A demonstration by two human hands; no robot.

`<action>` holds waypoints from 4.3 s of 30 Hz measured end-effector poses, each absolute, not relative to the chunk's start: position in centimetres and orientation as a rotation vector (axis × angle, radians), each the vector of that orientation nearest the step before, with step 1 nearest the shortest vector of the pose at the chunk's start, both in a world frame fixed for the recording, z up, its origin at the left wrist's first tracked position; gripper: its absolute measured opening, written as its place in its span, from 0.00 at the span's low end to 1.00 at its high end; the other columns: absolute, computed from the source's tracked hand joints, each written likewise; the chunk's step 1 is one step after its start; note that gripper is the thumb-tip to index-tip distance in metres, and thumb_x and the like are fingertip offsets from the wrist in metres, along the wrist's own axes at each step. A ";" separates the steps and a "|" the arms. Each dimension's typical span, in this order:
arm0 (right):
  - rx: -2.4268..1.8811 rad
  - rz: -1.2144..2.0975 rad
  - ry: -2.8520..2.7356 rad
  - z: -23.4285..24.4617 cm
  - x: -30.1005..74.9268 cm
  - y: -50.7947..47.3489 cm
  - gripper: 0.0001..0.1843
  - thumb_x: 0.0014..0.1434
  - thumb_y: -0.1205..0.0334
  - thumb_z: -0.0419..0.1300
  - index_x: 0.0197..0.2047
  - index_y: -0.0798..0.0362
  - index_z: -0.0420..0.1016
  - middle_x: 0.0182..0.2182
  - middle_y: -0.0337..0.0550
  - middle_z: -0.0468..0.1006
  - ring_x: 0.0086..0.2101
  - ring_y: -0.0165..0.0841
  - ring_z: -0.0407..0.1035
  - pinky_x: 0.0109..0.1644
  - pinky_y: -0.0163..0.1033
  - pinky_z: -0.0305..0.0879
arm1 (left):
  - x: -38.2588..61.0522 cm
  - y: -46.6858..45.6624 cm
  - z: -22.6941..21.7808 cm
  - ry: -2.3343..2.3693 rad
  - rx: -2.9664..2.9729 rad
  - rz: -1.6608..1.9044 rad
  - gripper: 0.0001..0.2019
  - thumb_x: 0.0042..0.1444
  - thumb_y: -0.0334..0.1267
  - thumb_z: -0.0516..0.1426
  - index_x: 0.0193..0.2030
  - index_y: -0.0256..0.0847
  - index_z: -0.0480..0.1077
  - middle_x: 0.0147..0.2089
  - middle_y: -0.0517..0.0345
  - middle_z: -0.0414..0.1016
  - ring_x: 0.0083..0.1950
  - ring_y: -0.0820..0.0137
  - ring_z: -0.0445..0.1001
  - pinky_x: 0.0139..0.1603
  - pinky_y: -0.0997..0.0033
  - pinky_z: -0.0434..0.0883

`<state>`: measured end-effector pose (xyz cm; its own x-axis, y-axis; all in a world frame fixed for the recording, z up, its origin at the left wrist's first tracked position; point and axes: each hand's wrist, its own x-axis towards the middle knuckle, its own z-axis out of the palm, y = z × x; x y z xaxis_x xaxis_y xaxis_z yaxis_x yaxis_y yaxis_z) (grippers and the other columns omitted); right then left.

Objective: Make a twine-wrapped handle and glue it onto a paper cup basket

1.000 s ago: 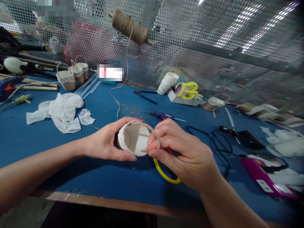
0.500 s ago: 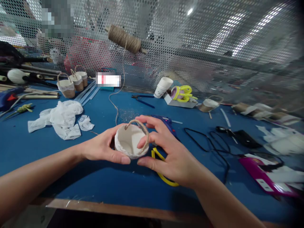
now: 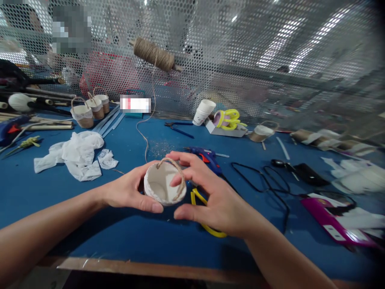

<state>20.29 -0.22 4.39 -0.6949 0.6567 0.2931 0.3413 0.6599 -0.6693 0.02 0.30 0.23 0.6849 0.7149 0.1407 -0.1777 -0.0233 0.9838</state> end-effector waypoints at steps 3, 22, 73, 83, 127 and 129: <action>-0.760 0.888 -2.224 4.5 20.5 0.3 0.13 0.54 0.57 0.57 0.42 0.51 0.64 0.50 0.47 0.64 0.50 0.35 0.60 0.53 0.44 0.59 | 0.1 0.2 0.5 0.462 1.452 0.708 0.28 0.39 0.34 0.63 0.49 0.39 0.59 0.43 0.55 0.65 0.42 0.68 0.66 0.44 0.68 0.63; -0.954 0.748 -2.405 4.1 19.2 0.3 0.05 0.55 0.65 0.56 0.29 0.56 0.66 0.27 0.38 0.66 0.27 0.24 0.60 0.31 0.31 0.59 | 0.7 -0.6 0.1 0.483 1.435 0.448 0.27 0.36 0.39 0.64 0.44 0.38 0.58 0.39 0.55 0.64 0.40 0.67 0.64 0.39 0.66 0.65; -1.028 1.022 -2.370 3.7 19.9 0.9 0.03 0.56 0.67 0.54 0.32 0.55 0.68 0.23 0.33 0.62 0.18 0.20 0.60 0.24 0.29 0.59 | 1.0 0.5 -1.2 0.894 1.741 1.042 0.32 0.39 0.38 0.64 0.49 0.40 0.52 0.47 0.50 0.67 0.47 0.61 0.69 0.46 0.61 0.66; -1.017 0.755 -2.477 3.6 20.0 1.4 0.02 0.55 0.67 0.55 0.33 0.55 0.68 0.23 0.35 0.64 0.24 0.25 0.60 0.30 0.31 0.58 | 0.5 0.7 -0.8 0.896 1.717 0.987 0.29 0.45 0.43 0.60 0.52 0.36 0.55 0.51 0.46 0.65 0.52 0.60 0.65 0.52 0.60 0.63; -1.137 0.206 -2.611 1.4 18.0 0.0 0.10 0.58 0.67 0.49 0.36 0.56 0.71 0.30 0.44 0.70 0.29 0.30 0.65 0.30 0.34 0.57 | 0.0 2.2 -1.1 1.461 2.219 1.264 0.01 0.48 0.30 0.53 0.28 0.37 0.64 0.26 0.59 0.70 0.26 0.75 0.69 0.27 0.77 0.68; -1.140 0.215 -2.604 1.4 18.0 0.0 0.10 0.58 0.67 0.48 0.36 0.56 0.71 0.30 0.44 0.70 0.29 0.30 0.65 0.30 0.34 0.57 | -0.1 2.2 -1.1 1.462 2.225 1.260 0.01 0.48 0.30 0.53 0.28 0.37 0.64 0.26 0.59 0.69 0.27 0.75 0.69 0.27 0.77 0.68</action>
<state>18.02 0.01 1.42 -0.6452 0.7366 0.2027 0.6934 0.6760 -0.2495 -0.05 2.22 -1.07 0.1494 0.8261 0.5434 0.6594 -0.4928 0.5678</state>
